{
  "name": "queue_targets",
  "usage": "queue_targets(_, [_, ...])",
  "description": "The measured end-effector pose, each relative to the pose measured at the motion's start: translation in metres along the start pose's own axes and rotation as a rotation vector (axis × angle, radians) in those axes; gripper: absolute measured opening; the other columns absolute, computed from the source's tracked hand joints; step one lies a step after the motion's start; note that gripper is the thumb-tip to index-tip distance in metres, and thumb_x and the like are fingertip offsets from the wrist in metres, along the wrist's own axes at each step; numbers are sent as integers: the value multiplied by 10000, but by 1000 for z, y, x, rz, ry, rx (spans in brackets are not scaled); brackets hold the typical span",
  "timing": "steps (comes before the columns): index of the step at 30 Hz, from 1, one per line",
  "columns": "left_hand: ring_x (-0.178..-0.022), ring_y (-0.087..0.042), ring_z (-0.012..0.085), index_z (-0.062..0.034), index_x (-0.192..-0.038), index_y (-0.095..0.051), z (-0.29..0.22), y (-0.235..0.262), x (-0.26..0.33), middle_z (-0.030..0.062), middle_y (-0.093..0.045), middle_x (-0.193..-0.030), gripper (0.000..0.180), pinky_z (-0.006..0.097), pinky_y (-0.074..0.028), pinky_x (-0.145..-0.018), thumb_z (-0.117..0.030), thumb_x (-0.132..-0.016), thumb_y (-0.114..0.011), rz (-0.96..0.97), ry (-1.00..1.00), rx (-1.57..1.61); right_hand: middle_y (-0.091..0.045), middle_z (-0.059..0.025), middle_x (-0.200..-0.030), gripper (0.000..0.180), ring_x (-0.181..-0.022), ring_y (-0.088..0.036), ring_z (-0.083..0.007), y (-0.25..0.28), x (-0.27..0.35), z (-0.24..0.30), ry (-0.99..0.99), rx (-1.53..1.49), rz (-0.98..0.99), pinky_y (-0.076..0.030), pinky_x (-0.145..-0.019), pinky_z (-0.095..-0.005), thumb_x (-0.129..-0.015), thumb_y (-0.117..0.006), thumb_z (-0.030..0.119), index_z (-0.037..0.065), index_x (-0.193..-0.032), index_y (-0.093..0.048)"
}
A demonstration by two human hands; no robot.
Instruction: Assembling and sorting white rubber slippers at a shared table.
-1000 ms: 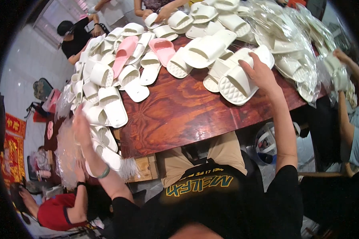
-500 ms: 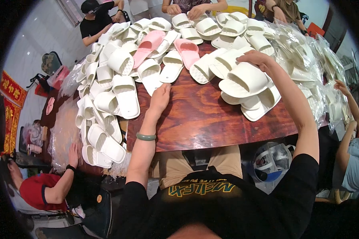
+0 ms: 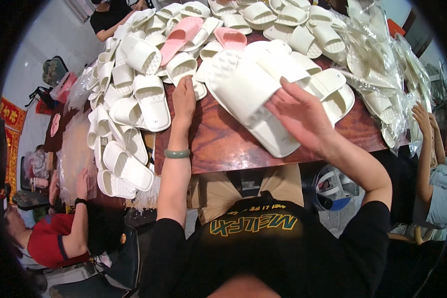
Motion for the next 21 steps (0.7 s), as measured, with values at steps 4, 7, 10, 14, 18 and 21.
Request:
queue_targets(4, [-891, -585, 396, -3, -1032, -602, 7, -2, -3, 237, -620, -933, 397, 428, -445, -773, -286, -945, -338, -22, 24, 63, -418, -97, -1262, 321, -1245, -361, -225, 8, -13, -45, 126, -263, -23, -279, -1077, -364, -879, -572, 143, 23, -1150, -450])
queue_targets(7, [-898, -585, 390, -13, -1030, -607, 8, -7, 2, 231, -622, -945, 391, 421, -444, -777, -290, -942, -344, 8, 96, 71, -433, -90, -1250, 285, -1244, -364, -217, 20, -30, -68, 192, -205, -79, -290, -1065, -356, -873, -580, 133, 52, -1117, -457])
queue_targets(10, [-905, -583, 390, -17, -1037, -604, 9, -12, 5, 224, -624, -957, 384, 420, -440, -782, -293, -939, -356, 37, 93, 60, -435, -97, -1282, 288, -1253, -364, -211, 36, -41, -89, 130, -180, -110, -287, -1061, -350, -874, -584, 133, 58, -1114, -444])
queue_targets(14, [-913, -575, 397, 1, -1043, -594, 3, -10, 8, 232, -618, -970, 385, 412, -434, -800, -288, -935, -364, 53, 53, 113, -451, -129, -1286, 328, -1226, -418, -221, 53, -30, -93, -61, -129, -75, -375, -984, -325, -897, -553, 157, 32, -1161, -404])
queue_targets(18, [-651, -532, 198, -14, -1059, -604, -21, -4, 14, 90, -574, -732, 339, 300, -410, -609, -247, -928, -395, 193, 155, 397, -504, -146, -1230, 362, -1127, -512, -228, 39, 15, -82, -90, 205, -32, -450, -918, -314, -917, -528, 182, 14, -1212, -402])
queue_targets(21, [-559, -337, 13, -26, -1107, -592, -102, 0, 60, -74, -392, -633, 314, 179, -282, -499, -214, -937, -406, 442, 304, 796, -494, -125, -1250, 417, -1132, -504, -205, 25, 26, -82, 82, 434, 5, -420, -959, -334, -928, -497, 157, 13, -1299, -374])
Point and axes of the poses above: each hand's wrist, its own x-axis away from the middle knuckle, its own y-axis out of the back of the hand, z = x × y, the point moved 7 cm from there along -x, towards the middle knuckle
